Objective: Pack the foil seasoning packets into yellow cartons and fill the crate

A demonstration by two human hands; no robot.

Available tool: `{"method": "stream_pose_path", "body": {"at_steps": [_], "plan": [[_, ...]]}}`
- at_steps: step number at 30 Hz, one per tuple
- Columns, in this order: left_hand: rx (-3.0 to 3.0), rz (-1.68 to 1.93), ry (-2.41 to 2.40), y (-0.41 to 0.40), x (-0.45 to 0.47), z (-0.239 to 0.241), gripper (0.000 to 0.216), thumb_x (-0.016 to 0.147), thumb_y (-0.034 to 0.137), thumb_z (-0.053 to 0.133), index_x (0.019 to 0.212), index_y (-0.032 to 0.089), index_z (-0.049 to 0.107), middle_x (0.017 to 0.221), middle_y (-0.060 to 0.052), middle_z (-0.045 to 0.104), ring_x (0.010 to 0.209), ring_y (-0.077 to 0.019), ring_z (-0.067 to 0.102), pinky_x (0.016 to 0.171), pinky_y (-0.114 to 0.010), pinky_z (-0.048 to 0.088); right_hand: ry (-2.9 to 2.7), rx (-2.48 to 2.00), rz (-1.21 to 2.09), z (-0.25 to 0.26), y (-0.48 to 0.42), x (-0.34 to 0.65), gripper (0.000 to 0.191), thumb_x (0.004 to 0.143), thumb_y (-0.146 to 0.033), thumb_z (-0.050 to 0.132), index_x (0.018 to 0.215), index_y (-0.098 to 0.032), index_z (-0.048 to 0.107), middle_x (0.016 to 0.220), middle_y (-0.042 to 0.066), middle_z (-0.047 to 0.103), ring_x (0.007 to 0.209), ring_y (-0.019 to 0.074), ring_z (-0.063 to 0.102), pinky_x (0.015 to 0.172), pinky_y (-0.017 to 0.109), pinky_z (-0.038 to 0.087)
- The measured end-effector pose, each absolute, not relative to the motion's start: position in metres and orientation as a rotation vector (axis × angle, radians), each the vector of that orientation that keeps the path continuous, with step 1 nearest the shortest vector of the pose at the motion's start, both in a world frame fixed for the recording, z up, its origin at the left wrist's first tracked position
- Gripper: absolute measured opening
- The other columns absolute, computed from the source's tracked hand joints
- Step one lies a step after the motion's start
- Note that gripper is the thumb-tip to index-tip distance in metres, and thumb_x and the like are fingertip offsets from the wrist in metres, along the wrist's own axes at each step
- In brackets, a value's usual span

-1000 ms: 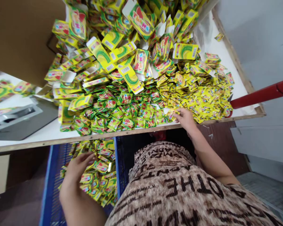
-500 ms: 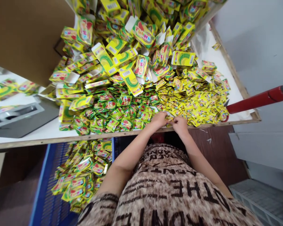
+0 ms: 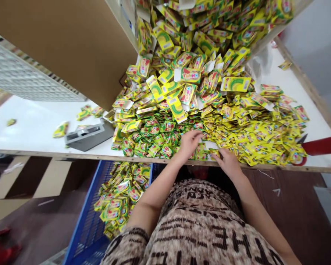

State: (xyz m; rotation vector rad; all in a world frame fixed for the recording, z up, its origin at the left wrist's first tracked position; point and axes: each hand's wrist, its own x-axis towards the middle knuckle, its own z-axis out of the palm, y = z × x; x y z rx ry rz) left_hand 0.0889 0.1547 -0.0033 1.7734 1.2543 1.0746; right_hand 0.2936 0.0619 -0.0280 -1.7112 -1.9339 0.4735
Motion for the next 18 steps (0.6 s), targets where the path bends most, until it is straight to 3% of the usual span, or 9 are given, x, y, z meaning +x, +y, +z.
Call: {"method": "stream_pose_path", "body": {"at_steps": [2,4,6,8,11,14,16,18], "plan": [[1.933,1.243,1.479,0.182,0.060,0.022,0.029,0.089,0.020,0.051,0.110,0.023,0.071,0.113,-0.011,0.070,0.114,-0.0283,0.058,0.102,-0.045,0.040,-1.998,-1.705,0.419,-0.028,0.055,0.290,0.026,0.093,-0.042,0.051,0.084,-0.020,0.062,0.082,0.011,0.066,0.080,0.0264,0.061,0.071,0.035,0.044],[2.167,1.180,1.568,0.213,0.031,0.043,0.039,0.087,0.012,0.050,0.120,0.025,0.067,0.134,-0.011,0.059,0.135,-0.0321,0.041,0.111,-0.053,0.028,-2.039,-1.688,0.443,-0.029,0.048,0.287,0.023,0.094,-0.038,0.049,0.089,-0.020,0.062,0.087,0.012,0.067,0.083,0.0270,0.062,0.073,0.035,0.045],[2.362,1.018,1.531,0.240,0.008,0.056,0.043,0.084,0.010,0.054,0.121,0.028,0.066,0.146,-0.009,0.050,0.145,-0.0334,0.026,0.115,-0.058,0.017,-2.039,-1.668,0.516,-0.032,0.045,0.285,0.021,0.095,-0.036,0.048,0.094,-0.021,0.062,0.089,0.011,0.068,0.083,0.0266,0.063,0.073,0.035,0.046],[2.460,0.917,1.449,0.259,-0.006,0.064,0.038,0.083,0.012,0.059,0.115,0.028,0.067,0.146,-0.007,0.050,0.146,-0.0326,0.024,0.117,-0.059,0.011,-1.976,-1.657,0.593,-0.035,0.045,0.285,0.020,0.093,-0.035,0.049,0.098,-0.021,0.062,0.090,0.011,0.069,0.083,0.0258,0.063,0.074,0.035,0.046],[2.390,1.060,1.370,0.261,-0.006,0.068,0.027,0.083,0.020,0.064,0.109,0.026,0.068,0.133,-0.008,0.061,0.139,-0.0297,0.039,0.117,-0.054,0.018,-1.860,-1.619,0.722,-0.034,0.051,0.288,0.019,0.088,-0.038,0.056,0.088,-0.021,0.064,0.080,0.006,0.067,0.075,0.0226,0.061,0.070,0.033,0.046],[2.063,1.250,1.308,0.229,0.018,0.056,0.028,0.082,0.030,0.068,0.109,0.021,0.067,0.104,-0.007,0.071,0.108,-0.0233,0.062,0.100,-0.039,0.043,-1.621,-1.640,0.706,-0.019,0.059,0.290,0.029,0.083,-0.044,0.063,0.067,-0.020,0.060,0.063,0.000,0.056,0.061,0.0171,0.052,0.061,0.029,0.041],[1.854,1.147,1.193,0.195,0.044,0.037,0.030,0.082,0.035,0.069,0.107,0.020,0.067,0.088,-0.004,0.071,0.085,-0.0184,0.065,0.083,-0.031,0.050,-1.357,-1.634,0.594,-0.003,0.066,0.289,0.029,0.082,-0.047,0.065,0.073,-0.019,0.063,0.066,0.000,0.057,0.062,0.0156,0.051,0.061,0.029,0.041],[1.682,0.979,1.059,0.161,0.073,0.013,0.029,0.081,0.036,0.069,0.103,0.018,0.066,0.084,-0.002,0.070,0.078,-0.0170,0.066,0.074,-0.028,0.051,-1.211,-1.551,0.500,0.012,0.075,0.287,0.030,0.082,-0.047,0.066,0.092,-0.018,0.068,0.080,0.002,0.064,0.069,0.0164,0.056,0.065,0.029,0.045]]}}
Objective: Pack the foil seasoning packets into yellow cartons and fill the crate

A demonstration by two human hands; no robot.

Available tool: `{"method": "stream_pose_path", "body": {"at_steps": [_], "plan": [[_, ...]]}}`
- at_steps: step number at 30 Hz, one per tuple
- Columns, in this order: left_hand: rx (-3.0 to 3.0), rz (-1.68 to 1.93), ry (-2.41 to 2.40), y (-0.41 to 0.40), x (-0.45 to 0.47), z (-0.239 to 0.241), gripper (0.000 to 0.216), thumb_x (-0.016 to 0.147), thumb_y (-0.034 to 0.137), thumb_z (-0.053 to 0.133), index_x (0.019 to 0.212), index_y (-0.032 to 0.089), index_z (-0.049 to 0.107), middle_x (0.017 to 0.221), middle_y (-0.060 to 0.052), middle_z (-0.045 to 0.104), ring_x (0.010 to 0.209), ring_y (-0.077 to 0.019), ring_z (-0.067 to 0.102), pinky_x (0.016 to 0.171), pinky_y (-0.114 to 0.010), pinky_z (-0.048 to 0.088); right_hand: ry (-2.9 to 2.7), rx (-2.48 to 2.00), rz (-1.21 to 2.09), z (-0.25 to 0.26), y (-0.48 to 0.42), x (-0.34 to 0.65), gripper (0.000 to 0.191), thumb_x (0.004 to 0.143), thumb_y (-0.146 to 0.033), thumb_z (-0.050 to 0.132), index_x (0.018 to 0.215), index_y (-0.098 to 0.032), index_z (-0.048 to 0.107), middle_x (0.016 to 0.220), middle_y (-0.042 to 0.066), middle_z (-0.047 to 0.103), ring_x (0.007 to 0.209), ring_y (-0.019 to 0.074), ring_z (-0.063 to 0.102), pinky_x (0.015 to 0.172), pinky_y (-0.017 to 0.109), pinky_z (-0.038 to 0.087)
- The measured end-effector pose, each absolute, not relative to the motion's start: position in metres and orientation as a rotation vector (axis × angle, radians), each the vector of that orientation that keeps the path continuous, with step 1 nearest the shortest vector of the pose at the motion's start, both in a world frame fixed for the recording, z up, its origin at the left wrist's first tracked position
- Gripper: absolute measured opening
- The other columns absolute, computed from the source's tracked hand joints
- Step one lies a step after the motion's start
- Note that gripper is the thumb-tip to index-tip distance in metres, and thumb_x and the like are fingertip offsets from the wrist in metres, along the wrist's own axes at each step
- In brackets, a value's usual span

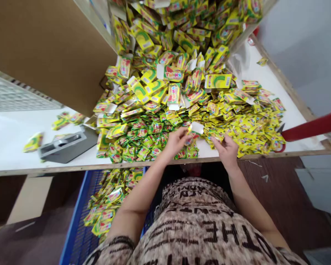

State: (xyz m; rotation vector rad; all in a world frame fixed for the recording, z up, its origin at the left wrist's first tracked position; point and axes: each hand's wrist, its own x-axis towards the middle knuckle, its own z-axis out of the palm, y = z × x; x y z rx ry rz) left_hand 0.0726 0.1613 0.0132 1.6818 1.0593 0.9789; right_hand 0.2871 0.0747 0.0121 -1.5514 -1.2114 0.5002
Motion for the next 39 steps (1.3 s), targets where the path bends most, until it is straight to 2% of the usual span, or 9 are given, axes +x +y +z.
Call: {"method": "stream_pose_path", "body": {"at_steps": [3,8,15,19,22,25,30,35,39], "plan": [[1.444,0.892,0.966,0.124,0.104,-0.020,0.025,0.081,0.034,0.068,0.099,0.017,0.063,0.090,-0.005,0.071,0.084,-0.0187,0.068,0.078,-0.029,0.053,-1.358,-1.436,0.446,0.023,0.088,0.286,0.028,0.083,-0.041,0.067,0.102,-0.020,0.070,0.093,0.005,0.068,0.080,0.0187,0.060,0.073,0.032,0.048],[1.361,0.937,1.031,0.107,0.114,-0.040,0.022,0.082,0.031,0.067,0.098,0.017,0.061,0.092,-0.005,0.071,0.088,-0.0195,0.068,0.082,-0.031,0.052,-1.702,-1.478,0.480,0.020,0.093,0.290,0.022,0.087,-0.028,0.060,0.105,-0.022,0.071,0.093,0.005,0.065,0.087,0.0202,0.061,0.081,0.033,0.048],[1.511,0.922,1.022,0.099,0.110,-0.036,0.026,0.085,0.031,0.064,0.106,0.017,0.063,0.087,-0.003,0.068,0.082,-0.0180,0.063,0.080,-0.030,0.049,-2.299,-1.591,0.717,0.056,0.102,0.292,0.011,0.082,-0.016,0.061,0.087,-0.016,0.071,0.084,0.006,0.060,0.079,0.0192,0.056,0.072,0.029,0.041],[1.362,0.937,0.943,0.100,0.109,-0.038,0.029,0.082,0.038,0.068,0.100,0.016,0.066,0.086,-0.003,0.067,0.084,-0.0189,0.061,0.079,-0.030,0.048,-2.180,-1.451,0.796,0.067,0.105,0.291,0.021,0.084,-0.017,0.063,0.105,-0.018,0.066,0.092,0.005,0.066,0.086,0.0196,0.059,0.076,0.029,0.042],[1.229,0.945,0.893,0.100,0.105,-0.040,0.033,0.078,0.042,0.072,0.099,0.016,0.066,0.086,-0.004,0.068,0.085,-0.0195,0.062,0.080,-0.030,0.049,-2.056,-1.415,0.669,0.058,0.105,0.288,0.010,0.087,-0.017,0.060,0.090,-0.020,0.069,0.084,0.004,0.065,0.082,0.0193,0.057,0.076,0.030,0.043],[1.174,0.954,0.863,0.099,0.102,-0.040,0.038,0.075,0.040,0.075,0.103,0.016,0.066,0.094,-0.004,0.069,0.090,-0.0198,0.062,0.085,-0.031,0.048,-2.216,-1.339,0.496,0.044,0.106,0.285,0.016,0.088,-0.020,0.060,0.077,-0.020,0.072,0.096,0.008,0.063,0.096,0.0238,0.051,0.085,0.037,0.041],[1.202,0.927,0.825,0.099,0.099,-0.038,0.041,0.073,0.036,0.077,0.107,0.017,0.066,0.105,-0.005,0.069,0.099,-0.0208,0.060,0.094,-0.034,0.044,-2.526,-1.347,0.536,0.039,0.101,0.280,0.021,0.090,-0.019,0.057,0.080,-0.021,0.074,0.108,0.011,0.061,0.106,0.0270,0.045,0.090,0.042,0.039],[1.336,0.901,0.922,0.098,0.098,-0.044,0.034,0.079,0.036,0.070,0.106,0.016,0.067,0.098,-0.005,0.070,0.090,-0.0203,0.061,0.088,-0.034,0.046,-2.499,-1.395,0.538,0.050,0.095,0.268,0.017,0.090,-0.033,0.061,0.092,-0.021,0.073,0.116,0.011,0.060,0.114,0.0291,0.044,0.093,0.045,0.039],[1.401,0.920,0.934,0.098,0.097,-0.045,0.033,0.080,0.035,0.068,0.106,0.015,0.066,0.100,-0.006,0.070,0.094,-0.0220,0.062,0.091,-0.036,0.047,-2.436,-1.363,0.588,0.044,0.095,0.260,0.014,0.086,-0.034,0.067,0.085,-0.021,0.073,0.114,0.011,0.060,0.115,0.0307,0.045,0.092,0.048,0.042]]}}
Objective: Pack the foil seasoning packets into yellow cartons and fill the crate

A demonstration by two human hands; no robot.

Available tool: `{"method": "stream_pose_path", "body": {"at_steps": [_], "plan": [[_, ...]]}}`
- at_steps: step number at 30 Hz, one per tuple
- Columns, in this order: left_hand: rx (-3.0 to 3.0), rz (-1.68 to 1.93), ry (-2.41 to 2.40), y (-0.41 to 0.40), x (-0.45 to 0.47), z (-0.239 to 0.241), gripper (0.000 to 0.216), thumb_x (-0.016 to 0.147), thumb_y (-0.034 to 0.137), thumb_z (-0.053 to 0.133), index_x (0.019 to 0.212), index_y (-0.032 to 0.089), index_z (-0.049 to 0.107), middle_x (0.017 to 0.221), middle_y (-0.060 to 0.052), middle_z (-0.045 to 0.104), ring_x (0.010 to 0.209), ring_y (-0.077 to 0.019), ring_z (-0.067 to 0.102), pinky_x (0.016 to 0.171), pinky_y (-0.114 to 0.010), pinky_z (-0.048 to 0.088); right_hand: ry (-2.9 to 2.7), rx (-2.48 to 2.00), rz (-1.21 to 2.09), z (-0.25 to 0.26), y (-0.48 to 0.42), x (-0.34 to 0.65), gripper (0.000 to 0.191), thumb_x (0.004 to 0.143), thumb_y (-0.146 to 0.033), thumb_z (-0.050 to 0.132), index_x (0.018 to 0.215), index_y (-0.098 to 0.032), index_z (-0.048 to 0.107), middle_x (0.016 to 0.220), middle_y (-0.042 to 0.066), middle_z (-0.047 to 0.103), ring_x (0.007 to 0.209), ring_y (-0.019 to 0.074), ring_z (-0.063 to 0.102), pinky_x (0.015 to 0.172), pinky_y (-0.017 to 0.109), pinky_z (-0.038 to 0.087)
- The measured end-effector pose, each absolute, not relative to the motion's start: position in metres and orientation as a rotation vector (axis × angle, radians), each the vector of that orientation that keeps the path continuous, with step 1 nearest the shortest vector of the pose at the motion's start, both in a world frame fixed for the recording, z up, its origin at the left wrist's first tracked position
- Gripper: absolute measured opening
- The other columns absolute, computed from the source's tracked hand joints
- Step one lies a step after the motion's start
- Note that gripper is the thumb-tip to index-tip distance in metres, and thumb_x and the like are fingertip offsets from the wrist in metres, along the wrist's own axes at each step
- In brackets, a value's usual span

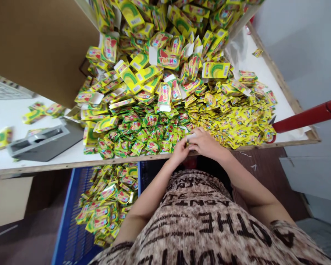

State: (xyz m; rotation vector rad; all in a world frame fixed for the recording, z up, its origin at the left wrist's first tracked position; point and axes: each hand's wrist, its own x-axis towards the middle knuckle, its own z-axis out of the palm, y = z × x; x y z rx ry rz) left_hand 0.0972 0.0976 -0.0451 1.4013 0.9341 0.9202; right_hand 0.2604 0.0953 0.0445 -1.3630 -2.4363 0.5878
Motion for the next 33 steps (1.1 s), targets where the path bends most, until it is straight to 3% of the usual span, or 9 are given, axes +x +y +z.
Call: {"method": "stream_pose_path", "body": {"at_steps": [4,6,9,14,16,19,21,25,33], "plan": [[1.296,0.871,0.890,0.098,0.094,-0.034,0.040,0.086,0.044,0.061,0.116,0.018,0.066,0.119,-0.008,0.068,0.113,-0.0245,0.059,0.103,-0.039,0.043,-1.863,-1.339,0.774,0.026,0.090,0.267,0.013,0.087,-0.031,0.064,0.092,-0.024,0.074,0.106,0.007,0.065,0.105,0.0238,0.056,0.091,0.042,0.047],[1.170,0.848,0.860,0.098,0.092,-0.029,0.042,0.090,0.048,0.054,0.119,0.020,0.067,0.126,-0.006,0.066,0.122,-0.0240,0.056,0.108,-0.038,0.039,-1.406,-1.398,0.927,0.017,0.082,0.272,0.021,0.083,-0.034,0.068,0.101,-0.024,0.072,0.094,0.004,0.065,0.083,0.0180,0.061,0.072,0.034,0.052],[0.969,0.813,0.824,0.100,0.091,-0.024,0.038,0.085,0.047,0.064,0.111,0.019,0.072,0.120,-0.006,0.070,0.119,-0.0238,0.059,0.108,-0.037,0.039,-1.021,-1.328,1.264,0.010,0.072,0.277,0.039,0.073,-0.037,0.076,0.108,-0.024,0.069,0.083,-0.001,0.060,0.056,0.0097,0.054,0.049,0.024,0.045],[0.778,0.832,0.853,0.102,0.093,-0.019,0.030,0.076,0.038,0.074,0.097,0.017,0.075,0.102,-0.006,0.075,0.102,-0.0214,0.065,0.098,-0.035,0.045,-0.849,-1.171,1.482,0.012,0.070,0.277,0.043,0.072,-0.036,0.077,0.113,-0.025,0.068,0.084,-0.002,0.062,0.058,0.0098,0.059,0.056,0.027,0.053],[0.737,0.846,0.859,0.103,0.093,-0.017,0.023,0.071,0.029,0.078,0.090,0.017,0.076,0.094,-0.004,0.075,0.093,-0.0185,0.066,0.093,-0.032,0.047,-0.830,-1.193,1.505,0.010,0.073,0.272,0.041,0.067,-0.032,0.079,0.106,-0.025,0.069,0.078,-0.003,0.062,0.052,0.0079,0.053,0.048,0.024,0.047],[0.738,0.891,0.860,0.105,0.094,-0.015,0.018,0.065,0.021,0.079,0.083,0.018,0.074,0.084,-0.001,0.074,0.081,-0.0143,0.066,0.086,-0.029,0.048,-0.897,-1.296,1.427,0.004,0.079,0.260,0.019,0.068,-0.029,0.075,0.085,-0.021,0.073,0.065,-0.004,0.058,0.043,0.0057,0.041,0.039,0.021,0.034],[0.784,0.972,0.911,0.105,0.095,-0.014,0.024,0.068,0.023,0.079,0.090,0.019,0.073,0.089,-0.002,0.075,0.082,-0.0140,0.067,0.084,-0.029,0.050,-0.952,-1.346,1.286,0.002,0.084,0.254,0.015,0.071,-0.031,0.072,0.083,-0.022,0.075,0.068,-0.002,0.062,0.042,0.0065,0.042,0.039,0.023,0.035],[1.066,1.125,1.052,0.105,0.097,-0.014,0.027,0.076,0.032,0.075,0.100,0.019,0.075,0.103,-0.007,0.075,0.097,-0.0190,0.068,0.094,-0.035,0.050,-1.044,-1.317,1.229,0.000,0.092,0.256,0.023,0.078,-0.042,0.070,0.090,-0.024,0.078,0.092,0.003,0.070,0.051,0.0105,0.055,0.048,0.028,0.048],[1.276,1.163,1.027,0.111,0.106,-0.019,0.027,0.080,0.037,0.071,0.102,0.022,0.075,0.102,-0.007,0.074,0.095,-0.0186,0.068,0.091,-0.035,0.051,-0.943,-1.330,1.231,-0.009,0.093,0.257,0.024,0.069,-0.042,0.079,0.084,-0.024,0.075,0.082,0.002,0.071,0.057,0.0157,0.060,0.053,0.032,0.054]]}}
